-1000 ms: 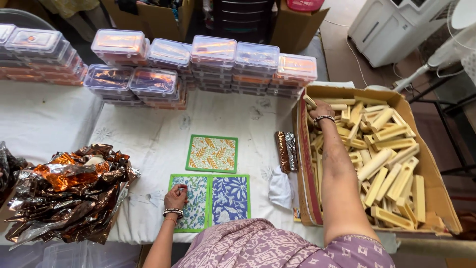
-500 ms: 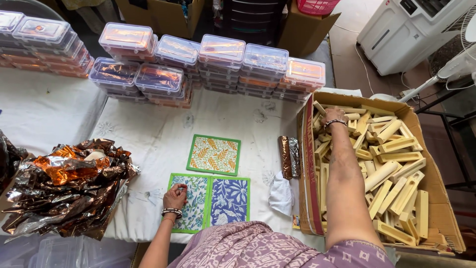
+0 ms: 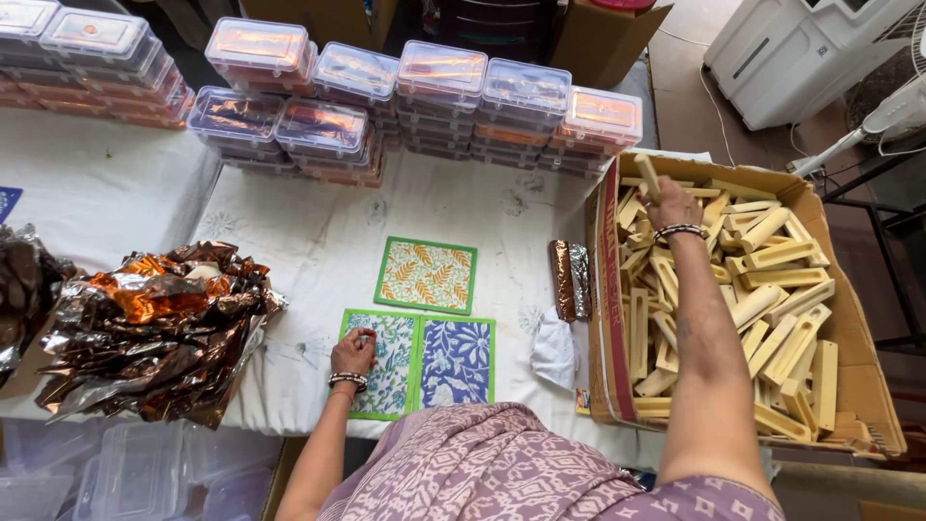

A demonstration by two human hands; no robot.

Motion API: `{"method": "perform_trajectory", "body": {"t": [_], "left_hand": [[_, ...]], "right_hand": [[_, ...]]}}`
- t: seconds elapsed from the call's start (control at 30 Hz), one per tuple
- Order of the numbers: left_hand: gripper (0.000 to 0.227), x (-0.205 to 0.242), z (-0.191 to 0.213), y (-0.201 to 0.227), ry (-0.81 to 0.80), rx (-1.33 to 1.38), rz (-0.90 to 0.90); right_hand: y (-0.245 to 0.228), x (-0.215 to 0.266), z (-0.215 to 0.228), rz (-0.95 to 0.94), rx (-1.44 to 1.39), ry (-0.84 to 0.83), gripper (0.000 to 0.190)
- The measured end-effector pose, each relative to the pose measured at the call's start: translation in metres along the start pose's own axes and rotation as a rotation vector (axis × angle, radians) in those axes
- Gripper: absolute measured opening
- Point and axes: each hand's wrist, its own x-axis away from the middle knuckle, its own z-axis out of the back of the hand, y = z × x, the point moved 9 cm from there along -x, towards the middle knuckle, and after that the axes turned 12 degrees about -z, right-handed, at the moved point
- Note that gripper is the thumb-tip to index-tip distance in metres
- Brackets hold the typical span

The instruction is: The person sits at a table and repeatedly picks up wooden blocks from a cardboard box. They wipe each block with a white cloth, then wrap it in a sheet of metallic foil. The wrapped items are placed on the table, and the person also handles plastic containers and a white cloth during the process.

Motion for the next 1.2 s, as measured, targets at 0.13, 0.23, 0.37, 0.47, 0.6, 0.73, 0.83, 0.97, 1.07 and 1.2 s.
{"method": "perform_trajectory", "body": {"t": [0.13, 0.23, 0.37, 0.47, 0.6, 0.73, 0.83, 0.97, 1.07, 1.2], "left_hand": [[0.01, 0.001, 0.001, 0.007, -0.003, 0.019, -0.004], [0.011, -0.003, -0.001, 0.003, -0.009, 0.031, -0.03], [0.012, -0.003, -0.003, 0.0, -0.048, 0.07, -0.056], [0.012, -0.006, -0.009, -0.007, -0.084, 0.155, -0.056], [0.013, -0.009, -0.015, -0.016, -0.15, 0.281, -0.054], [0.012, -0.007, -0.019, -0.02, -0.207, 0.34, -0.037], [0.013, -0.011, -0.02, -0.025, -0.253, 0.343, -0.054], [0.017, -0.011, -0.024, -0.025, -0.275, 0.339, -0.072], [0.027, 0.0, -0.009, 0.012, -0.247, 0.15, -0.094], [0.064, 0.004, 0.007, 0.07, -0.174, -0.392, -0.333]], "right_hand": [[-0.038, 0.055, 0.048, 0.143, -0.196, 0.152, 0.031], [-0.065, 0.096, 0.048, 0.2, -0.653, 0.062, 0.031], [-0.128, 0.165, -0.011, 0.178, -1.206, -0.43, 0.037], [-0.166, 0.205, -0.108, 0.061, -1.346, -0.746, 0.048], [-0.213, 0.262, -0.23, -0.204, -1.624, -1.103, 0.057], [-0.213, 0.279, -0.297, -0.287, -1.626, -1.187, 0.055], [-0.138, 0.241, -0.344, -0.178, -0.907, -0.556, 0.047], [-0.087, 0.277, -0.225, 0.052, -0.213, 0.046, 0.051], [-0.048, 0.299, -0.202, 0.02, 0.041, 0.042, 0.059], [-0.015, 0.315, -0.224, -0.05, 0.046, -0.032, 0.065]]}}
